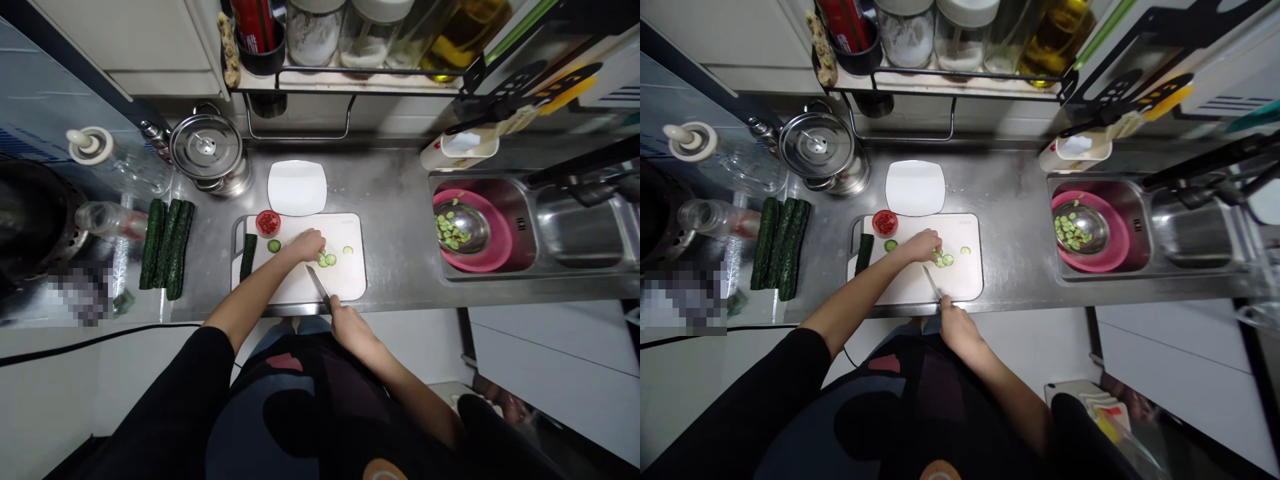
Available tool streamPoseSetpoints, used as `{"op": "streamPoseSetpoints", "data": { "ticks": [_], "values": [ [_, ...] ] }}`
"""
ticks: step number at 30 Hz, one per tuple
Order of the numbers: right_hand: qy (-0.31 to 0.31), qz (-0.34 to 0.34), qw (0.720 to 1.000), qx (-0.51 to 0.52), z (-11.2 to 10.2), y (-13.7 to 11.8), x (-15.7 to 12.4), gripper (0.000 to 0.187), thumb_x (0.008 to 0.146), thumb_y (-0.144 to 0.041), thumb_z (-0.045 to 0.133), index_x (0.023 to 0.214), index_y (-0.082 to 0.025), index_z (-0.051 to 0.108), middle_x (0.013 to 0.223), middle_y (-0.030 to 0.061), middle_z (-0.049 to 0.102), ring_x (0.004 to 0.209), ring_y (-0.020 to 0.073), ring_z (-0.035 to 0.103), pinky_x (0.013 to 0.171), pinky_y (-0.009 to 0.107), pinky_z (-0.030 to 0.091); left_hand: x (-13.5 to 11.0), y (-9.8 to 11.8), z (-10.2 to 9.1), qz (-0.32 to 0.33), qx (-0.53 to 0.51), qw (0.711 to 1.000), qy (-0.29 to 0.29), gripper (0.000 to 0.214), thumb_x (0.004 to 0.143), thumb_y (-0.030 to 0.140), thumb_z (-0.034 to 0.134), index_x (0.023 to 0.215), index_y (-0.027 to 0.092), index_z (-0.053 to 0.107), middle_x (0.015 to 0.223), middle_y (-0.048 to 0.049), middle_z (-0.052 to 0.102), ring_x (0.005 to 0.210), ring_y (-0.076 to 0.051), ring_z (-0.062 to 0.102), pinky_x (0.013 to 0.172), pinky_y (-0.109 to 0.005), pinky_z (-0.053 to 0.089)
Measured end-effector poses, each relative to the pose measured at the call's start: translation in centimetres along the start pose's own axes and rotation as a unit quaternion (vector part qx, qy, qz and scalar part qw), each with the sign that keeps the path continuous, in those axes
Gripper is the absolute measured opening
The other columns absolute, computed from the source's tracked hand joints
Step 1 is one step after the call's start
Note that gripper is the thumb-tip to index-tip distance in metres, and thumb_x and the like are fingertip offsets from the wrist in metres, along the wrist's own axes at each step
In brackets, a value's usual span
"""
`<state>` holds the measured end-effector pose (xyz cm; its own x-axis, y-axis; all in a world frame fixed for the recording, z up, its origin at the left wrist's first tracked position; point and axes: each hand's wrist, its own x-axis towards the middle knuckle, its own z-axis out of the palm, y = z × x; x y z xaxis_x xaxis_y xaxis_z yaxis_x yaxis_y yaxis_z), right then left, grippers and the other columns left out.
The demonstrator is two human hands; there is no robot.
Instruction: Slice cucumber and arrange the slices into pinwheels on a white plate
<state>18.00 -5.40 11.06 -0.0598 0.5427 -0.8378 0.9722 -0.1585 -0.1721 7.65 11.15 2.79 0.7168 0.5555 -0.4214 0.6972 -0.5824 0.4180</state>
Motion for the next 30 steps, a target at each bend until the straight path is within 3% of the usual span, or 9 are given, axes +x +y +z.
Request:
{"op": "streamPoseSetpoints", "data": {
  "ticks": [5,9,11,13,17,19,21,26,30],
  "values": [
    [-0.003,0.002,1.0,-0.001,-0.1,0.1,0.1,0.041,0.077,0.002,0.036,0.116,-0.012,0.044,0.094,0.0154,0.067,0.091,0.0241,0.064,0.064,0.026,0.038,-0.2,0.6,0.0,0.001,-0.045,0.999,-0.016,0.015,0.065,0.012,0.061,0.077,0.017,0.069,0.075,-0.0049,0.068,0.078,-0.02,0.061,0.064,-0.025,0.043],
    [-0.002,0.002,1.0,-0.006,-0.2,0.2,0.2,0.04,0.079,0.001,0.036,0.116,-0.012,0.043,0.093,0.0152,0.068,0.091,0.024,0.064,0.064,0.026,0.038,-2.1,0.0,0.8,-0.064,-0.222,0.968,0.095,0.015,0.072,0.015,0.057,0.081,0.019,0.068,0.076,0.0,0.07,0.073,-0.014,0.063,0.066,-0.022,0.045],
    [0.003,0.002,1.0,-0.007,-0.2,0.2,0.3,0.04,0.079,0.001,0.036,0.116,-0.012,0.043,0.094,0.015,0.067,0.091,0.0241,0.064,0.065,0.026,0.038,-3.5,-0.7,1.6,-0.138,-0.319,0.919,0.187,0.009,0.075,0.02,0.059,0.079,0.019,0.067,0.077,0.001,0.07,0.075,-0.013,0.064,0.069,-0.022,0.047],
    [0.007,0.002,1.0,-0.004,-0.3,0.2,0.4,0.039,0.079,0.001,0.036,0.116,-0.012,0.044,0.093,0.0148,0.067,0.091,0.0243,0.065,0.065,0.026,0.039,-5.0,-1.3,2.6,-0.236,-0.414,0.843,0.248,0.006,0.074,0.024,0.063,0.075,0.018,0.065,0.07,0.0015,0.068,0.07,-0.012,0.064,0.067,-0.022,0.049],
    [0.011,-0.007,1.0,0.002,-0.6,0.0,0.9,0.036,0.08,0.0,0.037,0.113,-0.013,0.044,0.091,0.014,0.067,0.088,0.0246,0.065,0.065,0.027,0.039,-6.9,-1.6,4.7,-0.345,-0.595,0.682,0.248,0.014,0.068,0.025,0.071,0.071,0.015,0.061,0.062,0.0016,0.064,0.057,-0.011,0.064,0.057,-0.021,0.05],
    [0.01,-0.007,1.0,-0.003,-0.8,-0.3,1.2,0.035,0.08,-0.001,0.038,0.113,-0.014,0.043,0.092,0.014,0.067,0.09,0.0248,0.065,0.066,0.027,0.04,-7.2,-1.2,5.4,-0.374,-0.618,0.648,0.241,0.014,0.068,0.024,0.072,0.071,0.014,0.062,0.062,0.0014,0.064,0.054,-0.011,0.063,0.053,-0.02,0.049],
    [0.009,-0.005,1.0,-0.011,-1.0,-0.7,1.5,0.035,0.081,-0.002,0.039,0.114,-0.014,0.042,0.094,0.0144,0.066,0.092,0.0248,0.064,0.067,0.027,0.04,-7.4,-0.8,5.8,-0.391,-0.597,0.658,0.24,0.011,0.07,0.024,0.07,0.074,0.015,0.065,0.064,0.0013,0.065,0.054,-0.01,0.063,0.05,-0.019,0.047],
    [0.012,-0.011,1.0,-0.02,-1.4,-1.6,1.9,0.034,0.083,-0.002,0.039,0.115,-0.014,0.041,0.095,0.0149,0.066,0.093,0.0245,0.064,0.069,0.028,0.041,-7.9,-0.7,6.6,-0.396,-0.483,0.735,0.265,0.006,0.074,0.021,0.063,0.076,0.018,0.067,0.064,0.0024,0.066,0.054,-0.01,0.063,0.053,-0.019,0.046],
    [0.012,-0.013,1.0,-0.022,-1.4,-1.9,2.1,0.034,0.083,-0.003,0.039,0.115,-0.015,0.041,0.094,0.0134,0.066,0.093,0.0235,0.064,0.07,0.027,0.041,-8.4,-1.0,7.2,-0.391,-0.411,0.773,0.286,0.016,0.073,0.018,0.061,0.088,0.019,0.066,0.066,0.0028,0.066,0.056,-0.011,0.062,0.058,-0.022,0.047]
  ]
}}
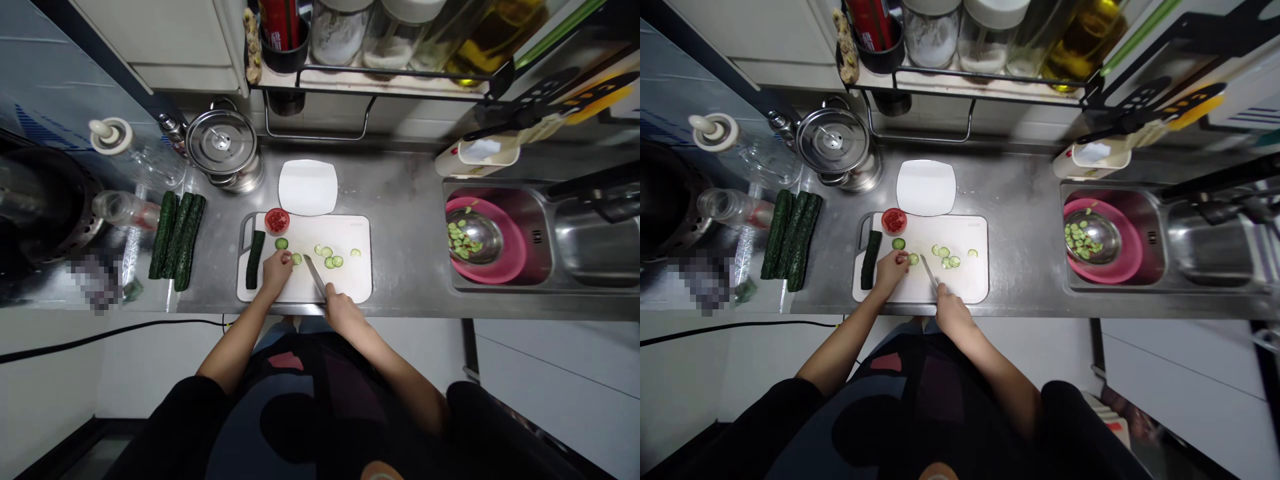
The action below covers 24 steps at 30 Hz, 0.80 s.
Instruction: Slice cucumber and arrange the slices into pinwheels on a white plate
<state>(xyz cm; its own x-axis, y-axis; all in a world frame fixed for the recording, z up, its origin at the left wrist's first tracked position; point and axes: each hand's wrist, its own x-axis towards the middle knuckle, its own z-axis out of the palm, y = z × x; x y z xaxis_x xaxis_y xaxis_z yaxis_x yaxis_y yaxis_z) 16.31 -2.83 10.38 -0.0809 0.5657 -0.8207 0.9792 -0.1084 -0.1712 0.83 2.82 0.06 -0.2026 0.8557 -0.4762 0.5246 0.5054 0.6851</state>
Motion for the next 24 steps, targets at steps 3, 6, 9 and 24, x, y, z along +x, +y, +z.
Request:
{"op": "streamPoseSetpoints", "data": {
  "ticks": [3,6,9,24],
  "values": [
    [0.003,-0.007,1.0,0.004,0.2,0.0,0.2,0.037,0.082,-0.003,0.04,0.116,-0.015,0.041,0.093,0.0129,0.066,0.093,0.0239,0.064,0.07,0.027,0.041,-0.1,-0.4,0.0,0.033,0.032,0.999,0.008,0.016,0.074,0.02,0.059,0.089,0.02,0.066,0.066,0.0023,0.066,0.062,-0.013,0.063,0.064,-0.023,0.047],
    [0.01,-0.014,1.0,0.006,0.5,0.2,0.4,0.038,0.08,-0.003,0.04,0.116,-0.014,0.041,0.093,0.0133,0.067,0.092,0.0249,0.064,0.069,0.028,0.042,-0.2,-0.6,-0.1,0.072,0.071,0.995,0.018,0.017,0.075,0.018,0.058,0.091,0.02,0.066,0.071,0.0004,0.067,0.071,-0.015,0.063,0.071,-0.025,0.048],
    [0.014,-0.02,1.0,0.001,0.6,0.3,0.4,0.039,0.08,-0.002,0.041,0.117,-0.014,0.042,0.092,0.0133,0.067,0.092,0.0253,0.065,0.069,0.028,0.042,-0.6,-1.0,-0.2,0.124,0.113,0.985,0.041,0.02,0.076,0.019,0.059,0.095,0.019,0.066,0.08,-0.0029,0.066,0.075,-0.016,0.061,0.076,-0.027,0.048],
    [0.02,-0.05,0.997,-0.058,0.3,0.1,0.6,0.04,0.085,-0.003,0.037,0.122,-0.015,0.04,0.093,0.0133,0.067,0.093,0.0235,0.065,0.072,0.028,0.045,-1.2,-2.1,0.6,0.167,0.132,0.976,0.055,0.019,0.08,0.019,0.059,0.097,0.02,0.066,0.091,-0.0047,0.065,0.082,-0.017,0.06,0.08,-0.03,0.048]
  ]
}}
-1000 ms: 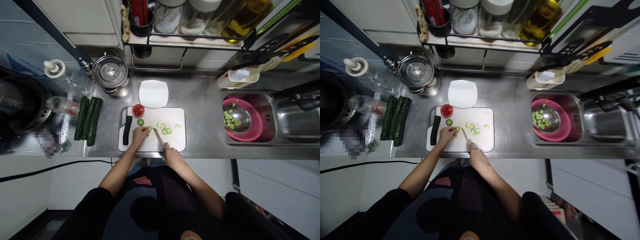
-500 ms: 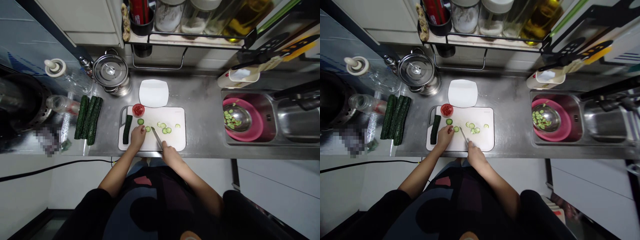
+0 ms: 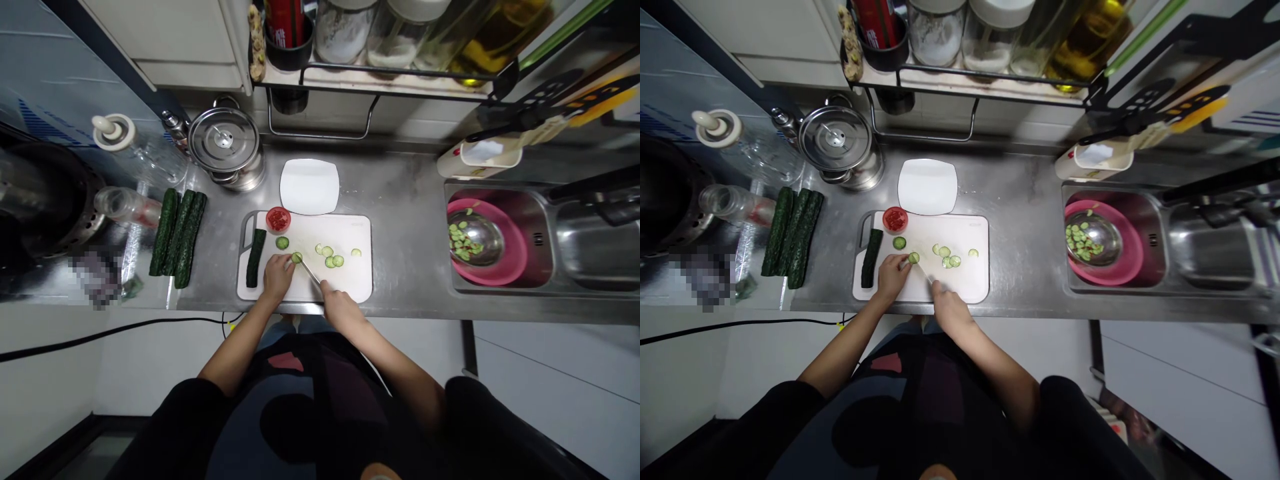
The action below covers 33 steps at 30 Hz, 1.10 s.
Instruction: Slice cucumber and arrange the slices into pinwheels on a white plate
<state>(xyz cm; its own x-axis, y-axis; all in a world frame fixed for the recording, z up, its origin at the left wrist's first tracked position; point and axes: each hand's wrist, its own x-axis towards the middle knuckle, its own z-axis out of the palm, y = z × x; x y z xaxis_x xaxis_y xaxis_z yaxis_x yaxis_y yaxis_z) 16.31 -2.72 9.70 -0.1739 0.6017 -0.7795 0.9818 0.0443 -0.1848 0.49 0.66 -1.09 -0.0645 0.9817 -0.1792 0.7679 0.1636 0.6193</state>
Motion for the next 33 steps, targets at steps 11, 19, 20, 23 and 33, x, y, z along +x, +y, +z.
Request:
{"op": "streamPoseSetpoints", "data": {
  "ticks": [11,19,20,23,33],
  "values": [
    [-0.009,0.006,1.0,-0.003,-0.57,0.01,-0.02,0.043,0.085,-0.002,0.034,0.126,-0.016,0.039,0.095,0.0136,0.067,0.094,0.0234,0.064,0.073,0.029,0.046,0.09,0.04,-0.12,0.002,-0.005,1.0,-0.015,0.024,0.08,0.017,0.055,0.1,0.02,0.067,0.093,-0.0049,0.065,0.085,-0.017,0.06,0.081,-0.029,0.049],
    [-0.01,0.002,1.0,-0.011,-0.42,0.03,0.22,0.04,0.085,-0.003,0.034,0.122,-0.016,0.041,0.095,0.0131,0.067,0.094,0.0229,0.064,0.073,0.028,0.046,0.13,-0.33,0.16,0.008,-0.015,1.0,-0.005,0.024,0.08,0.016,0.056,0.099,0.023,0.068,0.091,-0.0038,0.066,0.085,-0.017,0.06,0.081,-0.03,0.049],
    [-0.01,0.0,1.0,-0.012,-0.43,0.02,0.23,0.04,0.085,-0.003,0.034,0.122,-0.016,0.041,0.095,0.0132,0.067,0.094,0.023,0.064,0.073,0.028,0.046,0.13,-0.33,0.13,0.007,-0.014,1.0,-0.006,0.024,0.08,0.017,0.056,0.1,0.023,0.068,0.091,-0.0039,0.066,0.084,-0.017,0.06,0.08,-0.029,0.049],
    [-0.009,-0.003,1.0,-0.012,-0.5,-0.02,0.21,0.04,0.086,-0.003,0.034,0.123,-0.015,0.041,0.094,0.0135,0.067,0.095,0.0231,0.064,0.074,0.029,0.046,0.15,-0.29,-0.07,0.007,-0.012,1.0,-0.012,0.024,0.08,0.017,0.056,0.1,0.022,0.068,0.092,-0.0041,0.066,0.083,-0.017,0.06,0.08,-0.029,0.049],
    [-0.006,-0.004,1.0,-0.004,-0.55,-0.09,0.19,0.046,0.086,-0.001,0.033,0.129,-0.014,0.039,0.094,0.0143,0.068,0.094,0.0243,0.065,0.074,0.03,0.047,0.22,-0.37,-0.26,0.003,-0.018,1.0,-0.008,0.023,0.08,0.018,0.057,0.101,0.021,0.067,0.092,-0.0042,0.067,0.083,-0.016,0.061,0.078,-0.029,0.05]
  ]
}}
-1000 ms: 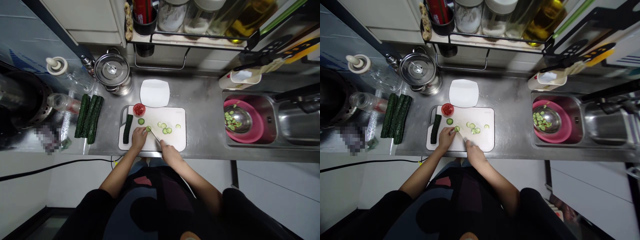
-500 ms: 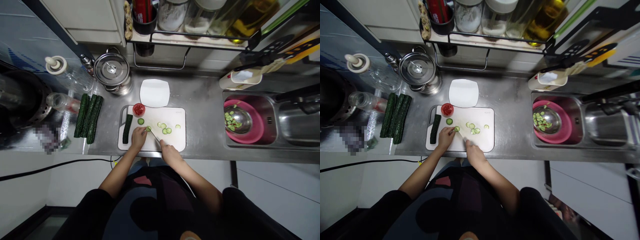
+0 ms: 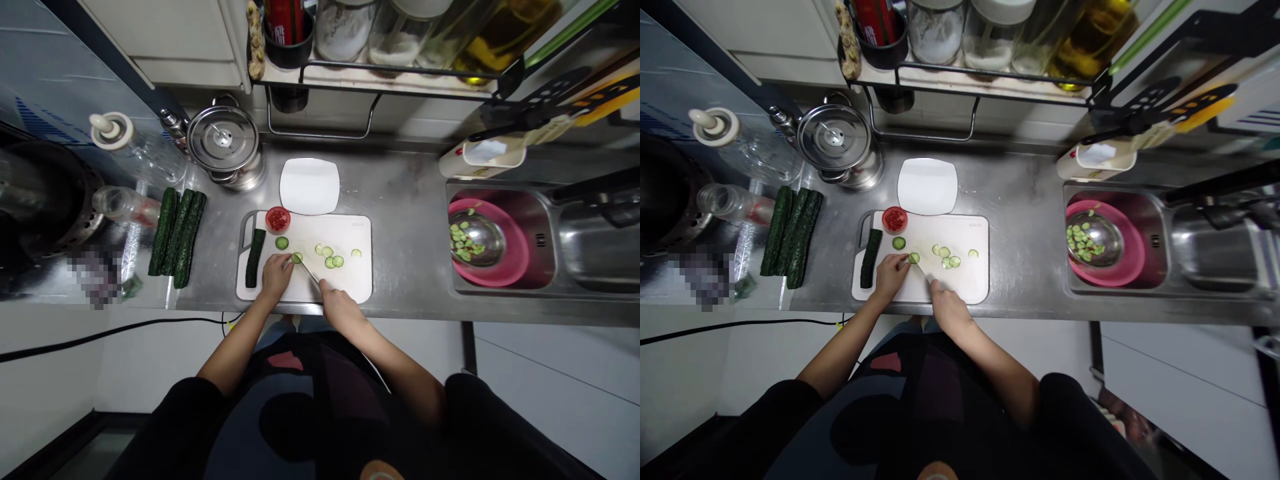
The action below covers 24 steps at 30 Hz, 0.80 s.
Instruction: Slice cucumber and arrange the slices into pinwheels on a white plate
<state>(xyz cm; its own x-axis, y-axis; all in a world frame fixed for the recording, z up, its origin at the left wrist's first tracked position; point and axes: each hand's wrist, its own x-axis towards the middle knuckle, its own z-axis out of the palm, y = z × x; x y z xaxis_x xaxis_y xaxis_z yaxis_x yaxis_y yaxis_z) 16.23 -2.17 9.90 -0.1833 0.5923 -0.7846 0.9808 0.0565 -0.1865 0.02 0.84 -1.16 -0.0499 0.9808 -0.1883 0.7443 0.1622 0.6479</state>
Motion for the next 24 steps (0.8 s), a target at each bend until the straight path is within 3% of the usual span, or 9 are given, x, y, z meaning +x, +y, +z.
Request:
{"op": "streamPoseSetpoints", "data": {
  "ticks": [14,24],
  "values": [
    [-0.029,0.004,0.999,0.027,-0.3,-0.2,0.3,0.045,0.084,0.002,0.03,0.126,-0.012,0.039,0.1,0.014,0.068,0.098,0.0223,0.064,0.076,0.027,0.044,0.2,-0.2,0.2,0.01,-0.013,1.0,0.011,0.023,0.078,0.016,0.06,0.098,0.02,0.068,0.091,-0.0041,0.067,0.08,-0.016,0.061,0.077,-0.027,0.05],
    [-0.051,0.019,0.998,0.035,0.6,1.3,-2.1,0.041,0.082,0.002,0.031,0.119,-0.012,0.044,0.095,0.0138,0.068,0.092,0.0222,0.065,0.071,0.026,0.041,1.2,1.7,-0.3,-0.04,0.029,0.999,-0.009,0.01,0.079,0.019,0.059,0.086,0.018,0.066,0.088,-0.0063,0.065,0.087,-0.019,0.06,0.083,-0.03,0.046]
  ]
}}
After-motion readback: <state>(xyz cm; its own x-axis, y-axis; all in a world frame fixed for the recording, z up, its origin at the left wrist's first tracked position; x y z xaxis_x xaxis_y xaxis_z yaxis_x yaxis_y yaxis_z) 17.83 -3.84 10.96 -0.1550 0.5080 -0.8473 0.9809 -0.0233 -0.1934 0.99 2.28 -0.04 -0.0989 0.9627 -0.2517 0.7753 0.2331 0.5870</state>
